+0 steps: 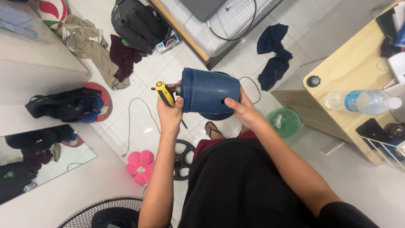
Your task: The person uses a screwdriver to loosen and remove screws from the blue motor housing of a standing electric fan. They rotate the housing to access different screw locations and continue unscrewing components.
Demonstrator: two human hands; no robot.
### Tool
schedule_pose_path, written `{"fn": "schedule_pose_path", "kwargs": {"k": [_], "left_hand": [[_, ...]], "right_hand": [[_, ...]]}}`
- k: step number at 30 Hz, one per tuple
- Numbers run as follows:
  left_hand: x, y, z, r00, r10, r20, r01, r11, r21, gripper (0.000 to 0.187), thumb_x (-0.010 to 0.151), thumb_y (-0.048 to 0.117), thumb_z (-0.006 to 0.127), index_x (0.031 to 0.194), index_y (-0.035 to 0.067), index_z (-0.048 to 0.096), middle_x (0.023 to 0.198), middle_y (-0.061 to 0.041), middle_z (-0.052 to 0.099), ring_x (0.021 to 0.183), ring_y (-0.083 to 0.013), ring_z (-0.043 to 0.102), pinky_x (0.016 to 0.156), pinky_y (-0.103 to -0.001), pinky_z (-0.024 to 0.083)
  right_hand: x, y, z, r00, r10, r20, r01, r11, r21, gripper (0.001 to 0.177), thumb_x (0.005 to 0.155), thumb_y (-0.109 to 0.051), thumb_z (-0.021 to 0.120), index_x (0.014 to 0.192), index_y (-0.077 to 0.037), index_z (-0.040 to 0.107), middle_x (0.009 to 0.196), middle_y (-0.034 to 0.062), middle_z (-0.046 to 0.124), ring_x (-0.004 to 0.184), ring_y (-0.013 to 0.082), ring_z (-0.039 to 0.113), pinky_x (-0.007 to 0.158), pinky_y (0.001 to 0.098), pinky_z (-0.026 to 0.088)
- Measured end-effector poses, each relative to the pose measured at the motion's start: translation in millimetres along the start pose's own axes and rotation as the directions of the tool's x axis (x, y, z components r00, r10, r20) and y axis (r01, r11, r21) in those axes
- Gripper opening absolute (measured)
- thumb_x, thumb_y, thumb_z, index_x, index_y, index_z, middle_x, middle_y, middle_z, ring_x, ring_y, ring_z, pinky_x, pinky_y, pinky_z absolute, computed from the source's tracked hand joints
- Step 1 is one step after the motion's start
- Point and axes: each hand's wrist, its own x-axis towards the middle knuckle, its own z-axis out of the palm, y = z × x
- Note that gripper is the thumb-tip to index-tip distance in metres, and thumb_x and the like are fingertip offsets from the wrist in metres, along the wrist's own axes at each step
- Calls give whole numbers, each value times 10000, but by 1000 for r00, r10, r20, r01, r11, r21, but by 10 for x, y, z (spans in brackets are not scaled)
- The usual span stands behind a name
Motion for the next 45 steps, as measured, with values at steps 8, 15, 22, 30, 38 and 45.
{"fn": "schedule_pose_path", "kwargs": {"k": [8, 15, 22, 30, 38, 45], "left_hand": [[-22, 7, -21, 1000, -15, 15, 16, 999, -33, 761, 844, 567, 809, 1263, -16, 555, 1371, -179, 658, 1313, -256, 614, 1133, -383, 480], [-34, 14, -36, 998, -57, -8, 57, 998, -37, 668, 833, 425, 871, 1246, -6, 571, 1363, -164, 667, 1281, -235, 620, 1102, -369, 494], [-31, -1, -60, 995, -99, -8, 98, 995, -9, 666, 832, 325, 876, 1315, -14, 567, 1364, -127, 662, 1243, -215, 616, 1074, -360, 501], [-47, 25, -57, 944, -326, 44, 326, 945, 14, 987, 809, 329, 891, 1674, 44, 511, 1338, -224, 702, 880, -281, 512, 726, -418, 416], [68, -18, -140, 989, -15, 148, 12, 1000, 22, 872, 811, 382, 887, 1490, -49, 548, 1603, -148, 538, 1452, -250, 552, 1212, -357, 454], [-31, 63, -41, 983, -42, 180, 61, 992, -106, 1070, 647, 346, 956, 1492, -39, 424, 1647, -159, 370, 1429, -280, 500, 1138, -398, 506]], "right_hand": [[82, -217, -71, 992, 102, 72, -90, 983, -158, 1190, 727, -476, 842, 1628, -84, 172, 1573, 198, 336, 1522, 358, 259, 1229, 472, 218], [222, -344, -147, 981, 133, 142, -100, 971, -217, 1197, 697, -457, 851, 1618, -86, 183, 1567, 186, 344, 1512, 345, 263, 1218, 461, 223], [336, -327, -276, 969, 139, 203, -88, 967, -237, 1126, 753, -451, 848, 1609, -44, 241, 1575, 182, 382, 1516, 315, 309, 1234, 409, 228], [407, -420, -340, 954, 166, 249, -78, 942, -327, 1123, 744, -434, 847, 1608, -66, 231, 1562, 193, 393, 1513, 321, 311, 1225, 411, 241], [397, -584, -264, 944, 195, 267, -72, 909, -410, 1189, 671, -484, 858, 1616, -109, 242, 1544, 195, 413, 1519, 345, 306, 1219, 463, 242], [385, -644, -202, 925, 240, 296, -106, 909, -404, 1143, 700, -348, 875, 1596, -115, 204, 1531, 174, 390, 1500, 333, 316, 1193, 440, 290]]}}
